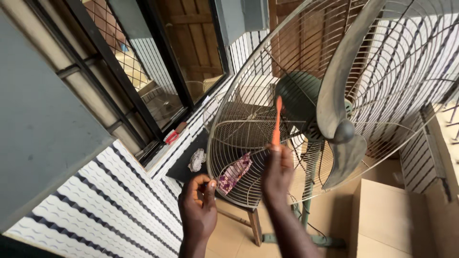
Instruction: The person uses an orange toothbrush to scrub the blades and the metal cage of a standing fan. They systematically clean the fan blades and the wire mesh of the protective cage, rotating the fan head to access different areas.
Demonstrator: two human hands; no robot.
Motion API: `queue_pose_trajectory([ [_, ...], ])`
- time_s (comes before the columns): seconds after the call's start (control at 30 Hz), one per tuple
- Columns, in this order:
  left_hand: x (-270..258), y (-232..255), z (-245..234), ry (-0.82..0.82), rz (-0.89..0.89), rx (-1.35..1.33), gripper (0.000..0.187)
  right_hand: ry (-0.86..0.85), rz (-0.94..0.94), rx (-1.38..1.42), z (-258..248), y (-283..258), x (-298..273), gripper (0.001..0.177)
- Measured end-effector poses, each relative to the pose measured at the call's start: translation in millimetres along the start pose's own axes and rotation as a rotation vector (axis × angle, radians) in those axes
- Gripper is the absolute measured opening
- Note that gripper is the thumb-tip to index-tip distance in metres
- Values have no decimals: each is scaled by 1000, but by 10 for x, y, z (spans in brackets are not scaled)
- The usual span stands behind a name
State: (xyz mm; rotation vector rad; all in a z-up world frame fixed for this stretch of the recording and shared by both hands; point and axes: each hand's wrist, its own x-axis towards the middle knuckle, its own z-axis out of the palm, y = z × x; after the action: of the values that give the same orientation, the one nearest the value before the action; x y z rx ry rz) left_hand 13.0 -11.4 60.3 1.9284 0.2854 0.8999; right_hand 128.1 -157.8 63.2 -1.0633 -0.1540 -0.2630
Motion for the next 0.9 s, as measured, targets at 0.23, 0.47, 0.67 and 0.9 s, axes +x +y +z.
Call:
queue_pose_trajectory([
  [0.23,-69,39,10,-7,-89,-41,17,-316,32,-86,63,-13,-74,33],
  [0.47,-119,59,27,53,40,99,20,-384,43,-222,348,194,-425,42],
  [0.67,-150,59,33,51,-12,3,15,247,205,-185,-416,359,138,34],
  [0.9,-153,16,76,75,-30,-43,14,-233,88,-199,71,361,-263,49],
])
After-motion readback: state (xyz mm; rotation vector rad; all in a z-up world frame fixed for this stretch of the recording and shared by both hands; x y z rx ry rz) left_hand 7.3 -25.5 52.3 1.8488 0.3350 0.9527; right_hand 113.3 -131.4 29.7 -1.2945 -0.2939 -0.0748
